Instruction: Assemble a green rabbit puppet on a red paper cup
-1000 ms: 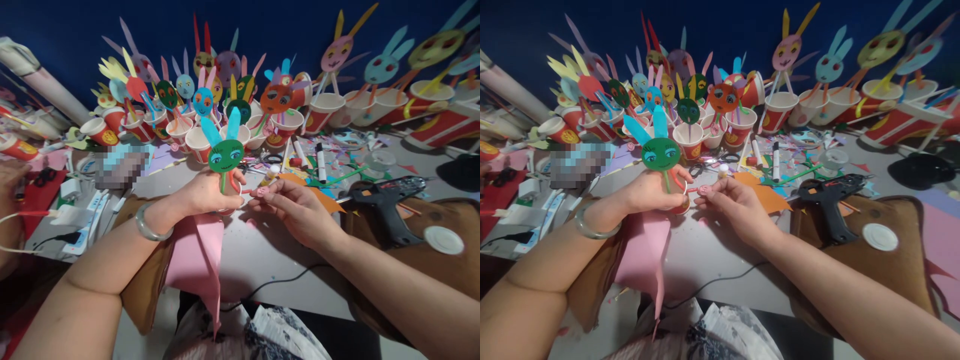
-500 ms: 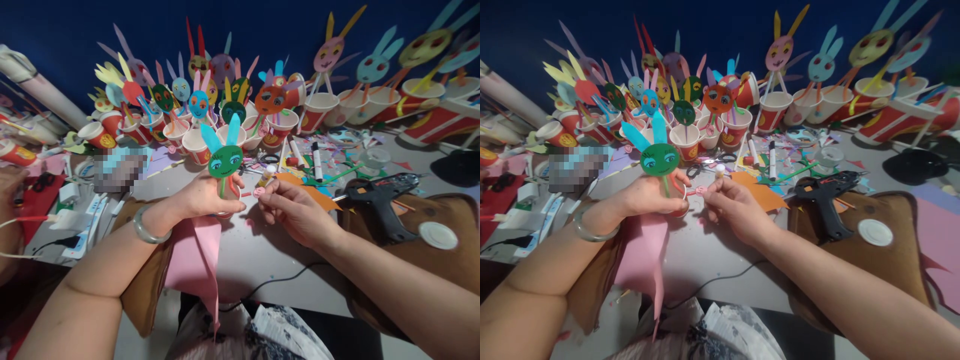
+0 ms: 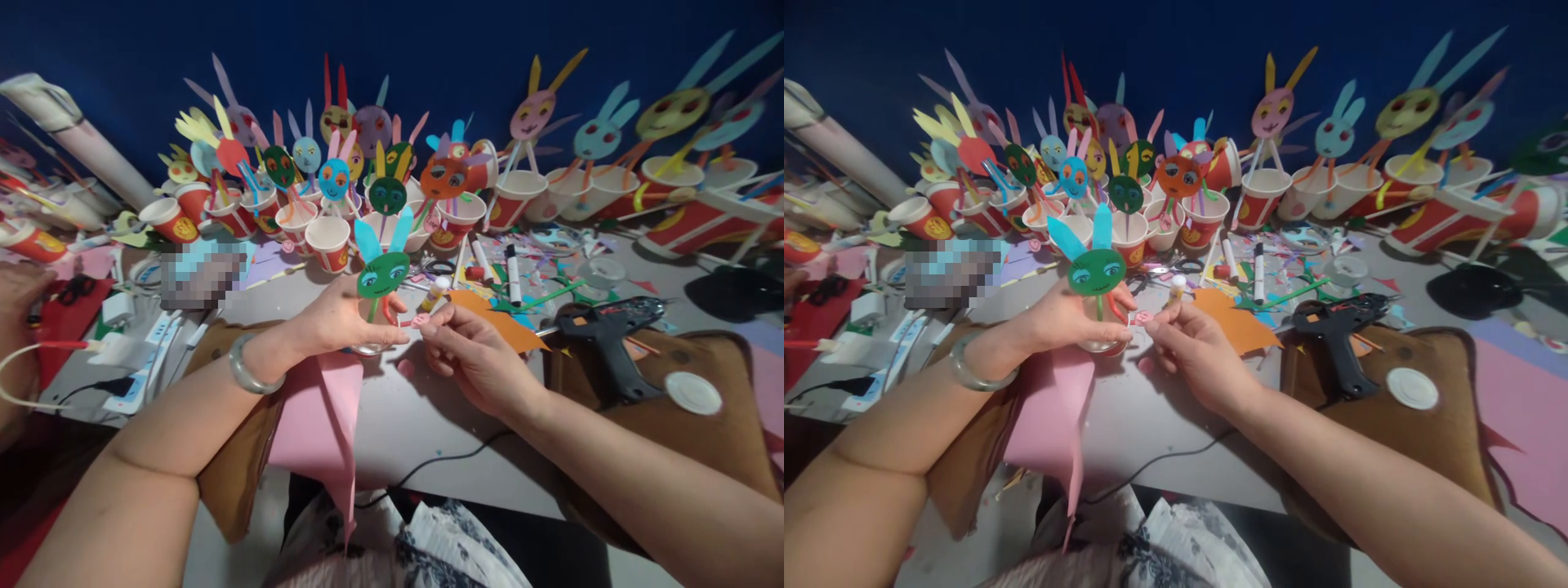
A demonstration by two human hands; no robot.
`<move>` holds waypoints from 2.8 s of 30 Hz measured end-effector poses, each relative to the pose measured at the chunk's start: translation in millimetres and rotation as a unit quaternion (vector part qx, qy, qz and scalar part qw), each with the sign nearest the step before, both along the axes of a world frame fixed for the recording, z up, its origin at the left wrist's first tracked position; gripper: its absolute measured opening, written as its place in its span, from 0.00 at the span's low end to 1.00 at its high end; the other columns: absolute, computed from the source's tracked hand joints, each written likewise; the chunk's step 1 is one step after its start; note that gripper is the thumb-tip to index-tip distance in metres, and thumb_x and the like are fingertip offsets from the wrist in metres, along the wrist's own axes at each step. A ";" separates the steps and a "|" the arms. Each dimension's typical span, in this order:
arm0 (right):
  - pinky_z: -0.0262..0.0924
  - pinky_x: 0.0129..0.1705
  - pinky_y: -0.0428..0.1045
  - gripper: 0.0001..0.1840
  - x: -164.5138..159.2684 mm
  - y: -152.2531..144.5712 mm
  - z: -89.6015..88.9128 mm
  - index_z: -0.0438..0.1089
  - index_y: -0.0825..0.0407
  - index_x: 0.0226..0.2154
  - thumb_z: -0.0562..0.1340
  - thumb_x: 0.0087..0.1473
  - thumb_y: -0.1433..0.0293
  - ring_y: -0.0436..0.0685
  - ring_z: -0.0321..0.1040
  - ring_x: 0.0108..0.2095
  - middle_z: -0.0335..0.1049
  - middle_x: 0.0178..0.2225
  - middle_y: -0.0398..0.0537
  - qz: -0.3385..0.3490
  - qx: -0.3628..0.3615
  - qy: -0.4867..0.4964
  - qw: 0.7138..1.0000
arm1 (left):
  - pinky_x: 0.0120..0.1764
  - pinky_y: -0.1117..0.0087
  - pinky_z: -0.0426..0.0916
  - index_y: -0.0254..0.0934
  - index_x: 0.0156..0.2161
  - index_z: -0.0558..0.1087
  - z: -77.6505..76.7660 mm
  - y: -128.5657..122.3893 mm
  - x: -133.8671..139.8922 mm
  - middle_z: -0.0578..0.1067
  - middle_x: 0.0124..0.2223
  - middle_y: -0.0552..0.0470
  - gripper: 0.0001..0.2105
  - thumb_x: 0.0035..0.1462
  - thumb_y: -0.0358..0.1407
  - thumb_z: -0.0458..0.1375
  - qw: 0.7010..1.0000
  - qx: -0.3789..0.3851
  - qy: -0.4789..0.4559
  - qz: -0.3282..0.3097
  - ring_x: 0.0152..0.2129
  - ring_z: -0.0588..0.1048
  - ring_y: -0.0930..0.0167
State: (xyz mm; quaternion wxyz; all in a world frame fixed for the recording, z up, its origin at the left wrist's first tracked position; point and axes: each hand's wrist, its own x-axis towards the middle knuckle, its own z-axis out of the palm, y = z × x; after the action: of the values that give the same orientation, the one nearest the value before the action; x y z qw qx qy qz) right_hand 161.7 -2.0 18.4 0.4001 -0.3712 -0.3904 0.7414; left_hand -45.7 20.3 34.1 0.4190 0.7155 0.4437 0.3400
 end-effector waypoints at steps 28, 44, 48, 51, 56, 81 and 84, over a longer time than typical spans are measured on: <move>0.51 0.20 0.46 0.13 -2.8 -4.2 7.3 0.69 0.48 0.27 0.72 0.49 0.61 0.48 0.57 0.18 0.63 0.18 0.38 -0.052 0.253 -0.220 0.941 | 0.40 0.70 0.72 0.35 0.33 0.77 8.9 -3.7 -1.8 0.79 0.31 0.51 0.10 0.55 0.42 0.64 0.993 -0.068 0.052 -0.082 0.30 0.77 0.71; 0.54 0.23 0.46 0.11 14.9 9.7 -10.6 0.71 0.48 0.29 0.70 0.54 0.61 0.47 0.57 0.21 0.72 0.30 0.43 -0.080 0.223 -0.118 0.964 | 0.48 0.60 0.71 0.36 0.47 0.74 16.4 1.6 -3.9 0.78 0.48 0.47 0.31 0.38 0.48 0.73 0.987 -0.016 0.109 -0.118 0.44 0.76 0.61; 0.55 0.23 0.46 0.11 16.0 11.3 -15.1 0.71 0.48 0.29 0.71 0.53 0.62 0.48 0.58 0.23 0.71 0.33 0.44 -0.067 0.206 -0.103 0.971 | 0.48 0.61 0.71 0.36 0.46 0.74 18.0 1.4 -5.5 0.77 0.46 0.48 0.28 0.39 0.46 0.72 0.988 -0.027 0.121 -0.093 0.43 0.75 0.62; 0.58 0.23 0.46 0.12 14.8 10.3 -15.9 0.71 0.48 0.27 0.71 0.52 0.61 0.48 0.59 0.25 0.69 0.34 0.45 -0.062 0.217 -0.108 0.968 | 0.42 0.64 0.72 0.35 0.43 0.74 19.3 0.6 -6.0 0.78 0.41 0.49 0.23 0.42 0.43 0.70 0.990 -0.076 0.103 -0.061 0.38 0.76 0.65; 0.63 0.23 0.46 0.12 11.0 6.1 -14.2 0.71 0.49 0.28 0.71 0.52 0.60 0.48 0.63 0.25 0.71 0.38 0.47 -0.062 0.227 -0.116 0.965 | 0.39 0.66 0.71 0.35 0.44 0.75 19.1 0.7 -6.6 0.77 0.40 0.49 0.25 0.42 0.44 0.71 0.989 -0.123 0.065 -0.046 0.36 0.76 0.67; 0.72 0.26 0.50 0.16 -1.3 -1.3 -23.9 0.66 0.50 0.32 0.69 0.55 0.58 0.54 0.74 0.21 0.77 0.23 0.42 -0.040 0.131 -0.046 0.990 | 0.41 0.67 0.72 0.33 0.43 0.74 20.1 -2.0 -3.5 0.79 0.40 0.49 0.23 0.44 0.43 0.71 0.983 -0.169 -0.005 -0.067 0.37 0.77 0.66; 0.72 0.26 0.50 0.16 -1.1 -0.7 -24.5 0.65 0.50 0.32 0.70 0.54 0.60 0.53 0.75 0.21 0.77 0.24 0.43 -0.036 0.134 -0.020 0.990 | 0.41 0.67 0.72 0.33 0.43 0.74 20.4 -2.1 -2.9 0.79 0.40 0.48 0.22 0.44 0.42 0.71 0.984 -0.161 -0.003 -0.074 0.38 0.77 0.66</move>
State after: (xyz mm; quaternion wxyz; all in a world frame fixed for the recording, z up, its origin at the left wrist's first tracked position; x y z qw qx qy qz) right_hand 160.6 -2.8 -6.2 0.4648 -0.3427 -0.4806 0.6600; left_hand -48.6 18.3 54.5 0.5540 0.6686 0.4372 0.2342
